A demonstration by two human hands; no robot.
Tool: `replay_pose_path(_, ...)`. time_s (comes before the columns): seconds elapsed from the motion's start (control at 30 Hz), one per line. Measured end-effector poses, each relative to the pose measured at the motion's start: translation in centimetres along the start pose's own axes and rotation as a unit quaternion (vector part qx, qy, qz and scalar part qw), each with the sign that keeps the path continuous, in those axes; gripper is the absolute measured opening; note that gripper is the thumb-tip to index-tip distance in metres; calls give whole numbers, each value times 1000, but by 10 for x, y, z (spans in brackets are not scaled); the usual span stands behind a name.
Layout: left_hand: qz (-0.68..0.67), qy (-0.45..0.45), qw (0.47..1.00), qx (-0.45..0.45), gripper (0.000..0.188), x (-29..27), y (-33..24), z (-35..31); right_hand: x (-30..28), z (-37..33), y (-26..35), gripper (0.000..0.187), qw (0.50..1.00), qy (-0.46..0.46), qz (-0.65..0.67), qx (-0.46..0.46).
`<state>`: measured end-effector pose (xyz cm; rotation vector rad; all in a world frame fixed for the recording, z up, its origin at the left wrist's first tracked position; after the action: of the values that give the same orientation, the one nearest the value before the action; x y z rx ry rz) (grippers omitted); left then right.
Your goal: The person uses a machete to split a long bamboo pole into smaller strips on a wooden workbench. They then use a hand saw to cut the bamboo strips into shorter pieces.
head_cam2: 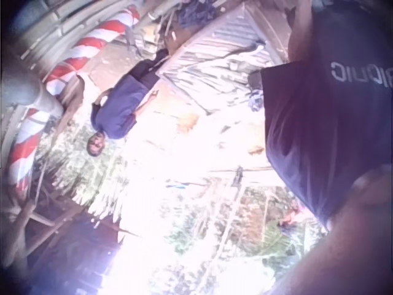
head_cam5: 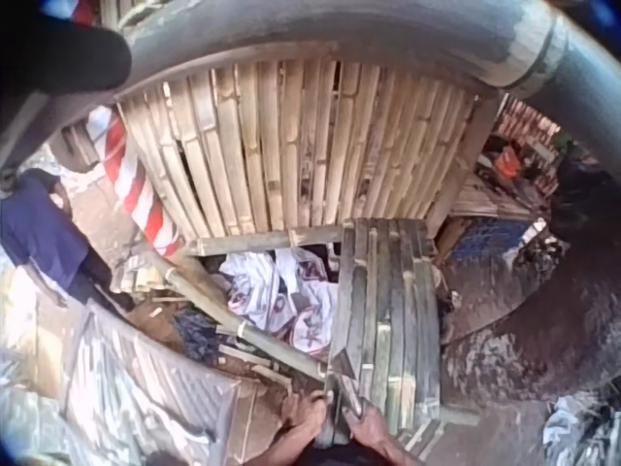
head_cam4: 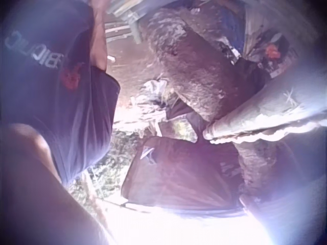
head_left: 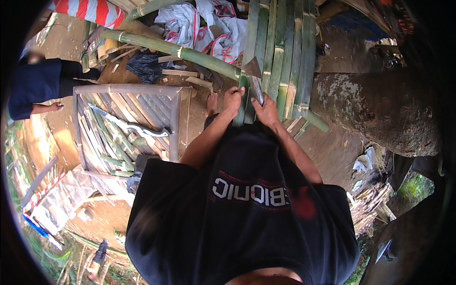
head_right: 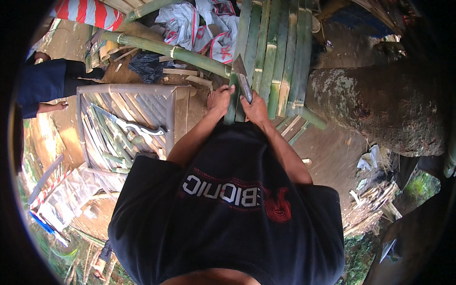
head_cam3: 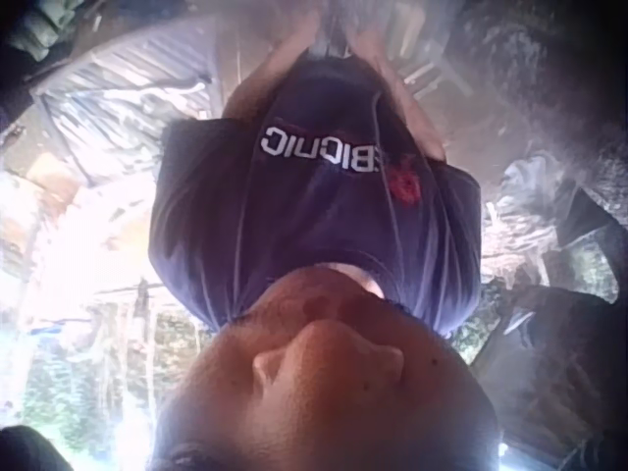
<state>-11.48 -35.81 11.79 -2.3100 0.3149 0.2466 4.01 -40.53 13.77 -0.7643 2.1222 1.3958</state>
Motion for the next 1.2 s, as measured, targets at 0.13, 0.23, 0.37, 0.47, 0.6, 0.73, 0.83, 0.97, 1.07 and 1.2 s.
replay_pose_path(0.13, -9, -6, 1000, -11, 41, -3, -2, -6, -16, -4, 26, 36, 998, -9, 65, -5)
replay_pose_path(0.23, 2, -6, 1000, -22, 41, -7, -3, -11, -14, -7, 25, 33, 989, 9, 145, 18)
replay_pose_path(0.37, -26, -4, 1000, -12, 41, -9, 1, -3, -1, -3, 6, 31, 987, 19, 153, 36)
replay_pose_path(0.47, -16, -19, 1000, -3, 38, -6, 1, -3, -12, -13, 15, 33, 982, 22, 164, 86)
replay_pose_path(0.6, -196, 75, 963, 168, 24, 35, 104, 82, -12, -16, 15, 41, 996, -12, 64, 60)
replay_pose_path(0.73, -432, 101, 896, 3, 26, 21, 71, 66, -3, -3, 17, 36, 990, -45, 103, -85)
replay_pose_path(0.83, -389, 118, 913, -38, 24, 34, 42, 33, -8, -23, 9, 35, 996, -45, 78, -20)
replay_pose_path(0.97, -377, 122, 917, -38, 22, 31, 40, 31, -16, -28, 15, 36, 993, -39, 106, -31)
replay_pose_path(1.07, -390, 128, 911, -23, 22, 25, 44, 42, -9, -24, 16, 38, 993, -47, 102, -44)
replay_pose_path(1.2, -384, 118, 915, -19, 25, 24, 46, 44, -9, -25, 16, 38, 994, -45, 95, -35)
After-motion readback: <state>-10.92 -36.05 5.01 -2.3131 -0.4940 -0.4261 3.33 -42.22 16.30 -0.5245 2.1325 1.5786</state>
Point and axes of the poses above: each hand's wrist, its own z-axis towards the middle knuckle, its own x-axis out of the palm, y = z × x, the point moved 2 cm from there along z, towards the middle knuckle, and after that the axes turned 9 degrees about -z, right-handed, at the moved point
